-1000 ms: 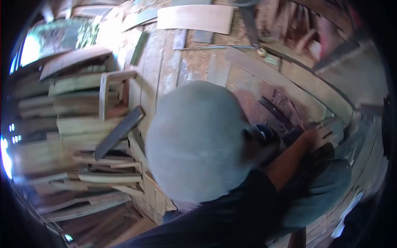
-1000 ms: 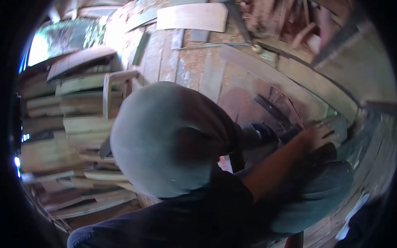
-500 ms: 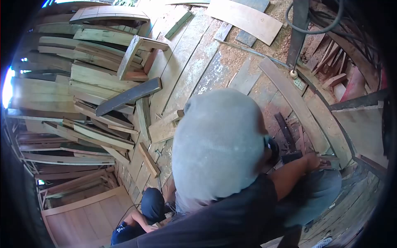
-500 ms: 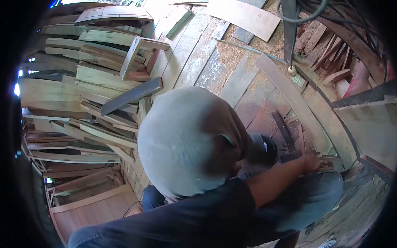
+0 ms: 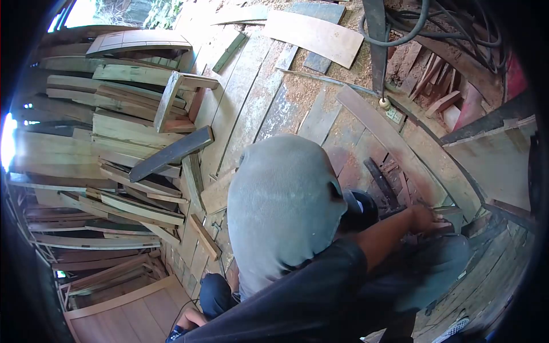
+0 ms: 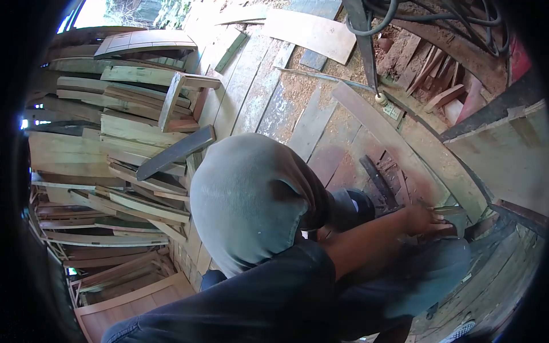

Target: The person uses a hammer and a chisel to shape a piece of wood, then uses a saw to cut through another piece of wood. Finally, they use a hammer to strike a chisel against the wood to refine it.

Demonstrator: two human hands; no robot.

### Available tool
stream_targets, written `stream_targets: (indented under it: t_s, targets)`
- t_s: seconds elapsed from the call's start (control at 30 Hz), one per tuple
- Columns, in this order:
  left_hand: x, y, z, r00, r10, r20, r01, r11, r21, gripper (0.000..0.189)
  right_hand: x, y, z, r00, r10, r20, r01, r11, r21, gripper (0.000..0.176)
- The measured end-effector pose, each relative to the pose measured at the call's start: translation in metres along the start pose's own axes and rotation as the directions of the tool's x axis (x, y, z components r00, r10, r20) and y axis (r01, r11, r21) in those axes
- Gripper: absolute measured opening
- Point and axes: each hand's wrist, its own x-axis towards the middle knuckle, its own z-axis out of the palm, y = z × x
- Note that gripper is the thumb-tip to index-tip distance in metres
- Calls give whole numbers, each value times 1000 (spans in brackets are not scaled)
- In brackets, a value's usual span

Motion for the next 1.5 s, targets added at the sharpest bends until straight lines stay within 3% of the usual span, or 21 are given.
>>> stream_targets:
  t_s: [0.03,0.1,0.13,0.2,0.33,0.37,0.4,0.47,0.5,0.57,0.6,0.67,0.9,0.97,1.0,1.07,1.33,1.37,1.4,1.43,1.5]
  targets:
    - [-1,1,-1,1000,0,2,0,1000,-2,78,0,-3,1,1000,6,-2,-6,1000,-11,39]
    - [-7,12,-13,981,-166,105,154,982,107,82,2,-9,4,1000,19,6,-19,999,-41,39]
    - [-8,14,-10,980,-166,113,155,983,101,82,4,-13,5,1000,26,7,-26,998,-61,40]
    - [2,8,4,922,-332,202,329,943,46,79,13,-24,9,999,39,3,-39,995,-97,40]
    - [8,-12,50,888,-367,278,382,924,3,62,38,-56,23,997,79,6,-75,970,-232,41]
    - [1,12,-2,860,-415,297,438,899,-14,59,44,-64,26,996,93,8,-88,957,-277,42]
    - [1,14,-9,861,-417,291,439,898,-10,59,50,-73,29,994,105,8,-96,940,-328,42]
    - [0,20,-13,896,-414,161,442,867,-229,56,62,-95,35,989,147,9,-127,884,-449,42]
    - [-4,21,-10,898,-411,159,439,868,-232,56,67,-107,36,986,169,6,-142,847,-511,43]
    - [-11,19,-7,976,-153,-153,135,983,-120,52,79,-129,43,976,217,-5,-172,761,-625,43]
    - [-10,19,-9,978,-143,-151,126,985,-116,52,84,-140,45,970,244,-9,-187,718,-671,44]
    - [-12,19,-12,971,-227,-73,195,932,-305,48,93,-156,50,958,286,-14,-202,639,-742,44]
    - [-16,22,-15,967,-245,-64,203,901,-385,45,110,-186,59,938,345,-17,-186,462,-867,46]
    - [-12,30,-27,906,-412,100,364,634,-682,51,112,-189,61,936,353,-19,-180,431,-884,47]
    - [-10,25,-16,903,-419,97,366,629,-686,51,112,-191,62,937,349,-20,-175,419,-891,47]
    - [-8,17,-3,925,-380,26,343,801,-491,47,112,-194,63,936,352,-16,-165,396,-903,48]
    - [-7,19,-6,959,-274,74,283,902,-327,55,119,-203,63,925,380,0,-135,329,-935,50]
    - [-4,29,-18,927,-374,4,320,786,-530,54,120,-202,60,937,348,-12,-124,303,-945,50]
    - [-10,39,-27,867,-496,-44,321,625,-712,69,116,-195,64,951,308,-12,-100,273,-957,51]
    - [-5,29,-10,948,-197,-251,199,980,-17,47,113,-179,75,969,245,-16,-88,284,-955,48]
    - [4,26,1,937,-215,-276,207,977,-58,46,131,-121,112,997,81,-17,-46,367,-929,43]
